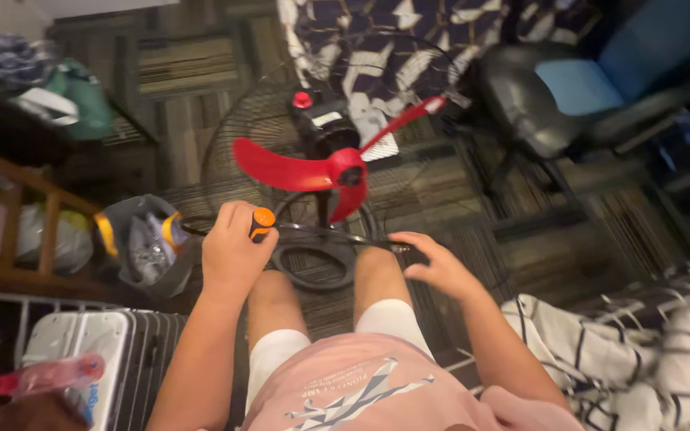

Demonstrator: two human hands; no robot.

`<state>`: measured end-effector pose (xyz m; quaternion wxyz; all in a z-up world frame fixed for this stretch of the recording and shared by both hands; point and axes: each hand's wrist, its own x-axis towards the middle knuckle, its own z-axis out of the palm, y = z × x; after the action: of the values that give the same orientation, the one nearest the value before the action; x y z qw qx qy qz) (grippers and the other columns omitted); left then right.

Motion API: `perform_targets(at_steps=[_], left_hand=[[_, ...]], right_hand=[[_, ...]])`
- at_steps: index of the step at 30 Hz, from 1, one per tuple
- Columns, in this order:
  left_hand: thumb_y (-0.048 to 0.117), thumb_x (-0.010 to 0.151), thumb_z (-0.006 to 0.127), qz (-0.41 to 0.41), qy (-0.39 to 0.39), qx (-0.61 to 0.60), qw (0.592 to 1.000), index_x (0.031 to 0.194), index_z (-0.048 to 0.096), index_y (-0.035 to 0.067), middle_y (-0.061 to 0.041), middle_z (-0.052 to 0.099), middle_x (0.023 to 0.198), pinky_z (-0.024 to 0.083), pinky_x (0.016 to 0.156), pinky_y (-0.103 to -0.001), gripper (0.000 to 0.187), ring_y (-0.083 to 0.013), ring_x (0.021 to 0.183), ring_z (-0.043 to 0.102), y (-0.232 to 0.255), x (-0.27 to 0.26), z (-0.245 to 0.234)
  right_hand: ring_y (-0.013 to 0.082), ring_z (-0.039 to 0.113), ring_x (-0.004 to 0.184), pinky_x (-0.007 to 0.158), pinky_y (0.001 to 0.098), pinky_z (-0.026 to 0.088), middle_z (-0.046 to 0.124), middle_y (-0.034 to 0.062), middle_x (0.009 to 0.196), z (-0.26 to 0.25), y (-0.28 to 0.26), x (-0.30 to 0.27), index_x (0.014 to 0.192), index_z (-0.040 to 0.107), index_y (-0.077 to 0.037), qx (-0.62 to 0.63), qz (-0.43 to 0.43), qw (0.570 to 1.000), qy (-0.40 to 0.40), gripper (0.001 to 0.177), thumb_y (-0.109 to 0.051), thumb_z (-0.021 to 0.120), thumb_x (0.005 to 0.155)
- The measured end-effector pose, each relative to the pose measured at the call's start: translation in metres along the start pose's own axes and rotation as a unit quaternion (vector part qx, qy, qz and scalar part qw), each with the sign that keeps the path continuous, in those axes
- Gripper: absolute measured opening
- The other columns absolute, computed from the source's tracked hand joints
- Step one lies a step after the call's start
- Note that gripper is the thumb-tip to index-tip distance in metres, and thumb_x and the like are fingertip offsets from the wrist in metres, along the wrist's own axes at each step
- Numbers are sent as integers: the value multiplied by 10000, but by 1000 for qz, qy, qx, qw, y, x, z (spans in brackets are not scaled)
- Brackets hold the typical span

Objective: The person uses a screwdriver to loosen the front grille of a red electric fan, removes the grille and the fan blades, then wipes the fan motor housing with a brown cloth. The person does not reassemble the fan within the clip.

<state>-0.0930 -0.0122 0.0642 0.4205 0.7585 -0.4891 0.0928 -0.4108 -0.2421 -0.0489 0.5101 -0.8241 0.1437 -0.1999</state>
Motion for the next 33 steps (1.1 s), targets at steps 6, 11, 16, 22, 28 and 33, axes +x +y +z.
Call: perform_targets(at_steps=[6, 11, 16, 22, 28, 33], left_hand=[[105, 765, 812, 17, -75, -21, 997, 1052, 646, 81, -114, 635, 1115, 563, 730, -442, 332, -354, 889, 689, 47, 16, 21], [83, 750, 798, 90, -113, -82, 986, 1080, 664, 84, -137, 645, 1161, 566, 739, -443, 357, -355, 893, 692, 56, 23, 35], [97, 850, 807, 66, -98, -174, 978, 1062, 616, 33, -143, 631, 1038, 556, 776, -378, 293, -322, 897, 670, 45, 28, 50], [24, 851, 779, 44, -79, -248, 964, 1009, 619, 34, -102, 671, 1006, 539, 862, -329, 225, -253, 938, 682, 24, 32, 96], [8, 854, 777, -23, -127, -370, 920, 998, 623, 45, -57, 676, 999, 533, 885, -302, 215, -176, 952, 660, 16, 32, 148], [12, 810, 807, 17, -170, -374, 912, 981, 601, 42, -69, 644, 1028, 503, 925, -315, 270, -192, 991, 638, 27, 38, 174]], right_hand=[[175, 693, 1032, 909, 328, 551, 737, 72, 1119, -26, -21, 6, 1155, 756, -46, -75, 100, 986, 109, 329, -182, 792, 857], [107, 661, 999, 906, 259, 513, 762, 15, 1066, -123, 7, -14, 1119, 772, -49, -21, 137, 978, 155, 293, -137, 810, 843], [139, 648, 935, 850, 295, 519, 757, 53, 1011, -181, 50, -33, 1132, 789, -95, -96, 204, 962, 156, 316, -181, 831, 831], [245, 710, 945, 871, 368, 541, 772, 95, 1023, -195, 138, -31, 1129, 769, -128, -226, 265, 924, 156, 384, -390, 787, 849], [355, 692, 1023, 888, 450, 537, 743, 160, 1068, -195, 203, -24, 1128, 771, -148, -335, 287, 857, 268, 310, -385, 651, 967], [339, 712, 998, 862, 525, 522, 760, 101, 1064, -115, 240, -25, 1073, 742, -164, -443, 283, 814, 249, 256, -360, 598, 992]])
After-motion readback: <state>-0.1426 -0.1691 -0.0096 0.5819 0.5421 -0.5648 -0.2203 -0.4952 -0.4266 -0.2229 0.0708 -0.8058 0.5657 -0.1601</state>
